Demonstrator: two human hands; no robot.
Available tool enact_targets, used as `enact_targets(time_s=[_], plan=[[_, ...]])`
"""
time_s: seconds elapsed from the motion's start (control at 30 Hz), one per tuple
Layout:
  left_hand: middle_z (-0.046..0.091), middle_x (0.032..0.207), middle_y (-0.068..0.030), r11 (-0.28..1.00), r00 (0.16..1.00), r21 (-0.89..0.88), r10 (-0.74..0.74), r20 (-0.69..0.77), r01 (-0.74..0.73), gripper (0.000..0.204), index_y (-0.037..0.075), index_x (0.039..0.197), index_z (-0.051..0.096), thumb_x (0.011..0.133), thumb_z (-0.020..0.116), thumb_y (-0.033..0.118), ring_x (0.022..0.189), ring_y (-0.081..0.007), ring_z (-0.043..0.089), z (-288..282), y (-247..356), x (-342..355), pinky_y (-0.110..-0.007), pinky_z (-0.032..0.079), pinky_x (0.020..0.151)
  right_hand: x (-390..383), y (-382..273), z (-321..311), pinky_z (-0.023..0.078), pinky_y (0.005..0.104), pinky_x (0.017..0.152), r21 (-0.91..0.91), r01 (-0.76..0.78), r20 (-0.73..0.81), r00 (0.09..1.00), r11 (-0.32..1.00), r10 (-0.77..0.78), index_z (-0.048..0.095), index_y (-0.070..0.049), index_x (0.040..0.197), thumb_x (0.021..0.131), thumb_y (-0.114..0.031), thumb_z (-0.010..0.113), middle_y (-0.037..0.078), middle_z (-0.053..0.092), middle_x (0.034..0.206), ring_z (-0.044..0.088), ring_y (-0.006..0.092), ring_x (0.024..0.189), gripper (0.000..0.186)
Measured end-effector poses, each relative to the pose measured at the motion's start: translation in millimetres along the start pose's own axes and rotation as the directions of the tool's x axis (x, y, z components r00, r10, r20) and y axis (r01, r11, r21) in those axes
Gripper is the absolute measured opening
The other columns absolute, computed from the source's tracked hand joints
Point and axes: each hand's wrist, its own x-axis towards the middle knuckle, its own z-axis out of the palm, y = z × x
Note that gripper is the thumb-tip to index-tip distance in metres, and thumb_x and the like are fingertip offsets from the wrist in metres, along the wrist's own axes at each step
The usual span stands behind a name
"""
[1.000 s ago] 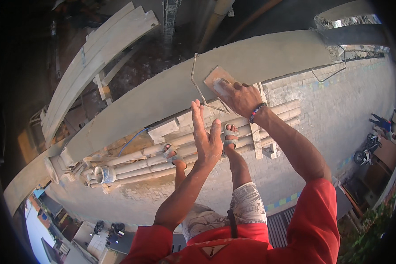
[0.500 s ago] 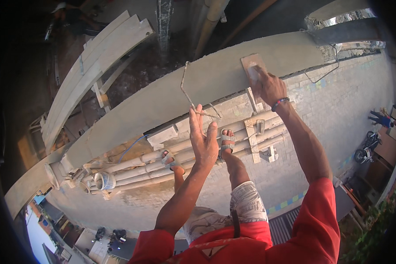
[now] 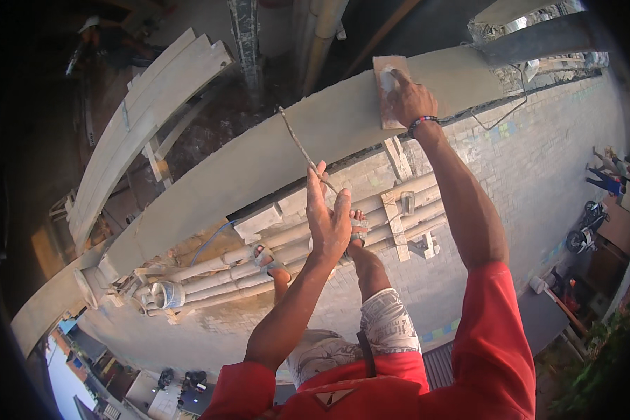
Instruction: The person smooths a long concrete beam using a trowel. They repeatedly dip the trowel into a bucket of water and continue smoothing the surface along the length of the beam.
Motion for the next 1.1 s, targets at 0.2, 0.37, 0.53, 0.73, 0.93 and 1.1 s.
enact_targets(time_s=[0.2,0.37,0.53,0.73,0.93,1.1], plan=[[0.021,0.147,-0.0314,0.913,0.979,0.366,0.203,-0.018,-0.183,0.071,-0.011,0.143,0.012,0.09,0.053,0.013,0.137,-0.0439,0.022,-14,-9,-14,-0.047,0.022,0.113,-99,-32,32,0.054,0.0482,0.071,0.08,0.465,0.143,0.87,0.882,-0.472,0.051,-0.02,0.127,0.083,-0.026,0.062,0.019,0.065,0.093,0.066,0.0381,0.079,0.046],[0.023,0.145,-0.0314,0.864,0.985,0.482,0.172,-0.008,-0.147,0.07,-0.009,0.143,0.016,0.088,0.055,0.01,0.136,-0.0429,0.025,-65,-42,-59,-0.046,0.025,0.111,-7,39,2,0.051,0.048,0.072,0.088,-0.015,0.14,0.99,0.996,0.002,0.048,-0.019,0.131,0.082,-0.015,0.058,0.022,0.066,0.094,0.064,0.0417,0.082,0.05],[0.031,0.141,-0.0307,0.82,0.991,0.557,-0.116,-0.059,0.13,0.066,-0.009,0.14,0.024,0.087,0.058,0.011,0.132,-0.0429,0.033,-89,-101,-111,-0.045,0.03,0.109,-23,-30,32,0.051,0.0488,0.074,0.018,0.151,0.054,0.987,0.988,-0.152,0.048,-0.02,0.13,0.082,-0.016,0.06,0.023,0.066,0.091,0.062,0.0427,0.083,0.049],[0.044,0.131,-0.0304,0.807,0.96,0.54,-0.28,-0.009,0.241,0.061,-0.011,0.134,0.036,0.084,0.06,0.014,0.123,-0.0425,0.042,-151,-126,-188,-0.046,0.034,0.105,-137,38,-4,0.05,0.0491,0.069,-0.068,0.039,0.18,0.983,0.997,-0.026,0.045,-0.02,0.133,0.083,-0.016,0.06,0.023,0.066,0.093,0.064,0.0407,0.08,0.052],[0.05,0.128,-0.0281,0.654,0.905,0.651,-0.404,-0.131,0.386,0.055,-0.008,0.13,0.043,0.083,0.061,0.015,0.12,-0.0399,0.048,-248,-146,-234,-0.044,0.038,0.103,-254,-78,-38,0.051,0.0444,0.063,0.237,-0.069,0.359,0.933,0.969,-0.021,0.049,-0.014,0.132,0.082,-0.017,0.062,0.02,0.065,0.08,0.064,0.0373,0.069,0.052],[0.054,0.123,-0.0265,0.615,0.918,0.717,-0.385,-0.092,0.329,0.052,-0.006,0.127,0.047,0.082,0.061,0.015,0.114,-0.0392,0.051,-301,-156,-238,-0.045,0.04,0.1,-233,-197,30,0.05,0.047,0.069,0.301,-0.028,0.264,0.963,0.953,-0.055,0.046,-0.014,0.133,0.082,-0.018,0.06,0.022,0.064,0.081,0.063,0.041,0.076,0.053]])
